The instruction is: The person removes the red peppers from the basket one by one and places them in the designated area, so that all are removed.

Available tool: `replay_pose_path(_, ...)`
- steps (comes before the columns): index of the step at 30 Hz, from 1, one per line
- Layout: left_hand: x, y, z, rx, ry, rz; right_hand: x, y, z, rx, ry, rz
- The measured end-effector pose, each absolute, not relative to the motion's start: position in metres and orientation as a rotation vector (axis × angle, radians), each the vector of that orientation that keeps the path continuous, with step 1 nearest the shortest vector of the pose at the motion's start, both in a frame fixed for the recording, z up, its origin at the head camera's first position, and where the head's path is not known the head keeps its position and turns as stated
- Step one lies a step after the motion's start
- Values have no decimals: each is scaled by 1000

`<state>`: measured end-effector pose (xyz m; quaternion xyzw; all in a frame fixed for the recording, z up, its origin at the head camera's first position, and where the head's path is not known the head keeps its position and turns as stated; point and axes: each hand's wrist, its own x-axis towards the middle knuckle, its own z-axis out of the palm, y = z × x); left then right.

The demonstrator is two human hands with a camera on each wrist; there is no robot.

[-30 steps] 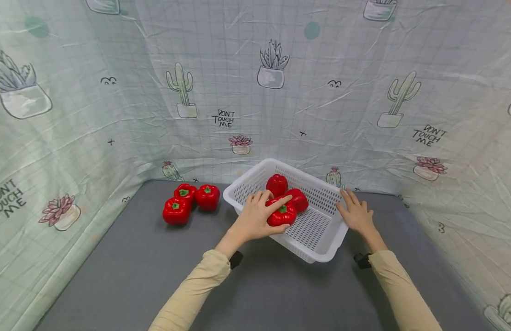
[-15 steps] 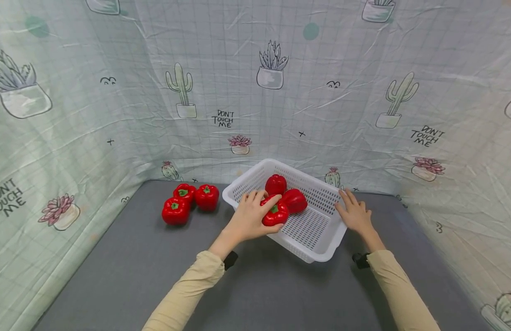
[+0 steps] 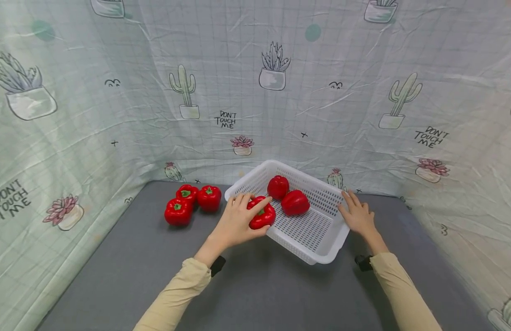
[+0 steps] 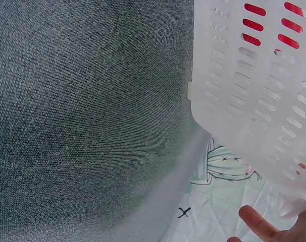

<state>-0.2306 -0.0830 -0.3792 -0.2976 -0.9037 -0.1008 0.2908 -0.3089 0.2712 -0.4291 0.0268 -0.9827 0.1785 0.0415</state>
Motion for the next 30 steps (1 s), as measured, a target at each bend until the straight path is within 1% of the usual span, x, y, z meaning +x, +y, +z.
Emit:
replay_pose_path(17,-225,-125,-387,-678,-2447,-205,-311,271,-432,76,-2997,558)
replay_pose_path(25,-229,-147,-396,-569,-2480,-211,-311,272,-430,81,-2995,558)
replay_pose_path(30,-231,-163,-400,-546,-2510,-219,-311,272,-430,86,-2997,554)
